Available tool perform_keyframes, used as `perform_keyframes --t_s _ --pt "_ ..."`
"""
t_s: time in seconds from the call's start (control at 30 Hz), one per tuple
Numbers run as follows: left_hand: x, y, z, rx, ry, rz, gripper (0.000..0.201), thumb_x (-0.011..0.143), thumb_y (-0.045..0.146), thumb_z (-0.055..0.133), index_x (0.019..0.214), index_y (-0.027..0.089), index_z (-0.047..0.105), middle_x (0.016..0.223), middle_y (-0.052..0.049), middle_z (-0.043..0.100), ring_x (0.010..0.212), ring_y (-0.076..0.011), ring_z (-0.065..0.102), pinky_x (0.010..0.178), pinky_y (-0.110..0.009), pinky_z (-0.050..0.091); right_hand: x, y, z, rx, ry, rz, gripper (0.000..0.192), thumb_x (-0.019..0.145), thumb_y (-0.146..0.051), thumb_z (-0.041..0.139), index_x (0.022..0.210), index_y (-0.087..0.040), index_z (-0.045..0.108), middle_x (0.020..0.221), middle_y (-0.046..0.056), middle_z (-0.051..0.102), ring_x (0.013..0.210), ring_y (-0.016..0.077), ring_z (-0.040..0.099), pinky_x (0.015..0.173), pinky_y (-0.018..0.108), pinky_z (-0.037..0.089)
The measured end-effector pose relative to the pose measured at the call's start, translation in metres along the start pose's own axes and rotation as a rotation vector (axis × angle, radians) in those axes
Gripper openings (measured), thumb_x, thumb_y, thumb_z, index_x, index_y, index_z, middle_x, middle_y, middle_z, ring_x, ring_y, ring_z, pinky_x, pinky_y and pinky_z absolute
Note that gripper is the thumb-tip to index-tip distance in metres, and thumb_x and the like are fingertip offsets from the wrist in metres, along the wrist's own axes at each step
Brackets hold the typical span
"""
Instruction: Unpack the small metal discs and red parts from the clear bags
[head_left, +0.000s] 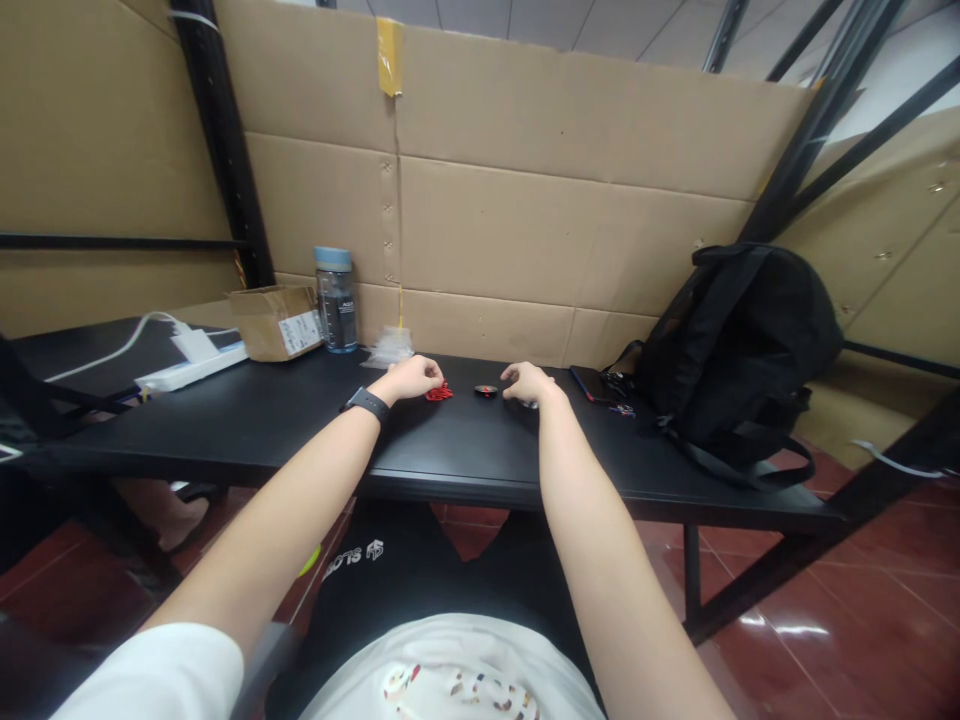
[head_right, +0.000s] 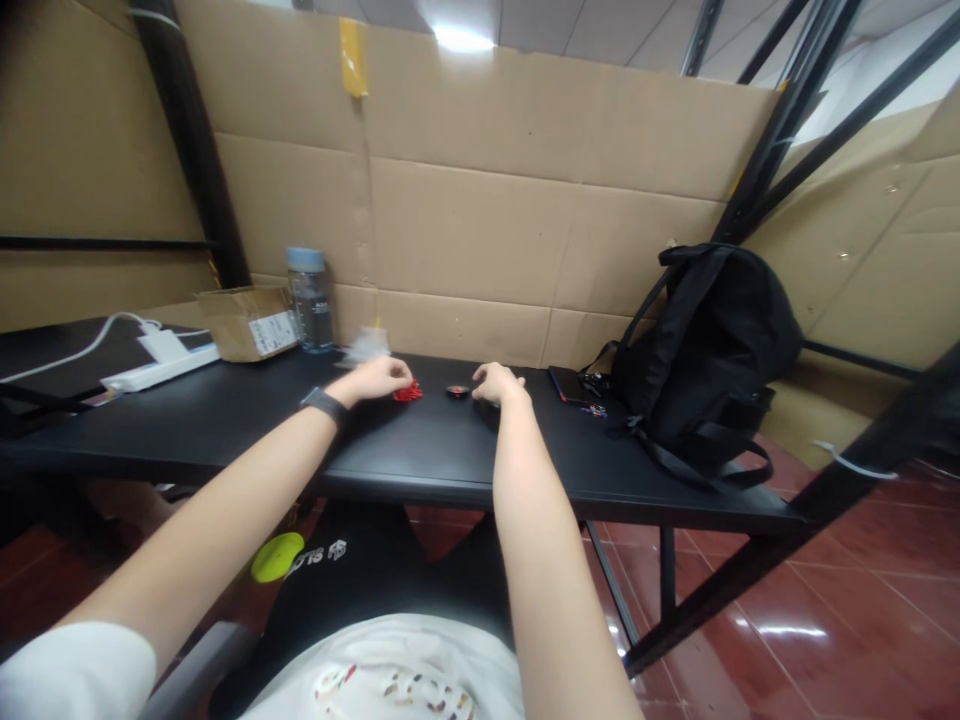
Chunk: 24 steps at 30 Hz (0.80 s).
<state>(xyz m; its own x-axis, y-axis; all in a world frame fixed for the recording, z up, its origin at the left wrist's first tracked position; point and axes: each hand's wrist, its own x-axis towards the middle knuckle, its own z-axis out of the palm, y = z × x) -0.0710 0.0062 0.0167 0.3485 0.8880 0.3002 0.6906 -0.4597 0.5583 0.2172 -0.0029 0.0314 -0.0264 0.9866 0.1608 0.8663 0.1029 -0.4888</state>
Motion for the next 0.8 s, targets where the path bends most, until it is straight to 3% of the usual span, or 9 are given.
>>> perform_keyframes --t_s 0.07,0.17,0.27,0.37,0.43,0.53,0.67,0.8 --pt "0.0 0.0 0.0 -0.009 -0.004 -0.006 0.023 0.074 0.041 0.071 0.08 0.02 0.074 0.078 -0.005 0.078 0.074 -0.02 0.072 0.069 -0.026 0.054 -0.002 -0.014 0.008 -0.081 -0.041 -0.055 0.037 0.063 -0.012 0.082 0.096 -0.029 0.078 0.113 0.003 0.074 0.111 0.0249 0.063 0.106 0.054 0.036" --pt "0.001 -0.001 0.001 -0.026 -0.003 0.002 0.022 0.073 0.04 0.071 0.08 0.019 0.074 0.078 -0.005 0.077 0.073 -0.0196 0.072 0.068 -0.025 0.054 -0.003 -0.028 0.017 -0.119 -0.079 -0.099 0.028 0.068 -0.01 0.078 0.088 -0.03 0.08 0.106 0.001 0.076 0.11 0.024 0.063 0.11 0.057 0.029" --pt "0.002 -0.001 0.003 -0.036 0.01 0.038 0.022 0.075 0.04 0.07 0.083 0.02 0.075 0.08 -0.005 0.078 0.074 -0.0193 0.071 0.069 -0.025 0.055 -0.001 -0.031 0.022 -0.062 -0.081 -0.19 0.019 0.073 -0.014 0.078 0.085 -0.029 0.081 0.096 0.001 0.077 0.104 0.0233 0.065 0.108 0.051 0.035" --pt "0.002 0.002 0.004 -0.06 0.008 0.109 0.028 0.08 0.042 0.067 0.089 0.018 0.077 0.087 -0.006 0.078 0.077 -0.0194 0.071 0.071 -0.026 0.054 0.003 -0.03 0.026 0.154 -0.161 -0.355 0.014 0.079 -0.022 0.076 0.091 -0.023 0.082 0.089 0.003 0.078 0.092 0.0205 0.068 0.094 0.036 0.047" --pt "0.0 0.006 0.005 -0.085 -0.034 0.168 0.032 0.084 0.044 0.064 0.095 0.017 0.078 0.092 -0.007 0.078 0.079 -0.0193 0.071 0.072 -0.026 0.054 0.006 -0.031 0.028 0.312 -0.214 -0.49 0.016 0.082 -0.025 0.073 0.096 -0.02 0.081 0.09 0.003 0.077 0.087 0.0182 0.068 0.087 0.03 0.049" --pt "-0.002 0.01 0.004 -0.123 -0.113 0.219 0.037 0.086 0.049 0.063 0.097 0.017 0.078 0.092 -0.007 0.078 0.076 -0.0182 0.069 0.069 -0.026 0.052 0.006 -0.036 0.029 0.446 -0.184 -0.616 0.019 0.087 -0.029 0.068 0.098 -0.017 0.079 0.093 0.004 0.077 0.085 0.0161 0.067 0.086 0.029 0.049" --pt "-0.003 0.013 0.005 -0.183 -0.153 0.229 0.043 0.085 0.054 0.065 0.096 0.015 0.078 0.088 -0.007 0.077 0.074 -0.0178 0.066 0.066 -0.025 0.05 0.005 -0.04 0.029 0.51 -0.185 -0.576 0.021 0.089 -0.032 0.064 0.098 -0.016 0.076 0.091 0.004 0.075 0.081 0.0142 0.065 0.074 0.025 0.049" --pt "-0.004 0.017 0.01 -0.322 -0.122 0.196 0.044 0.081 0.055 0.07 0.094 0.013 0.076 0.089 -0.007 0.076 0.077 -0.0186 0.066 0.069 -0.027 0.05 0.006 -0.041 0.032 0.589 -0.223 -0.531 0.026 0.093 -0.038 0.059 0.098 -0.017 0.072 0.081 0.002 0.07 0.068 0.0122 0.06 0.058 0.021 0.045"
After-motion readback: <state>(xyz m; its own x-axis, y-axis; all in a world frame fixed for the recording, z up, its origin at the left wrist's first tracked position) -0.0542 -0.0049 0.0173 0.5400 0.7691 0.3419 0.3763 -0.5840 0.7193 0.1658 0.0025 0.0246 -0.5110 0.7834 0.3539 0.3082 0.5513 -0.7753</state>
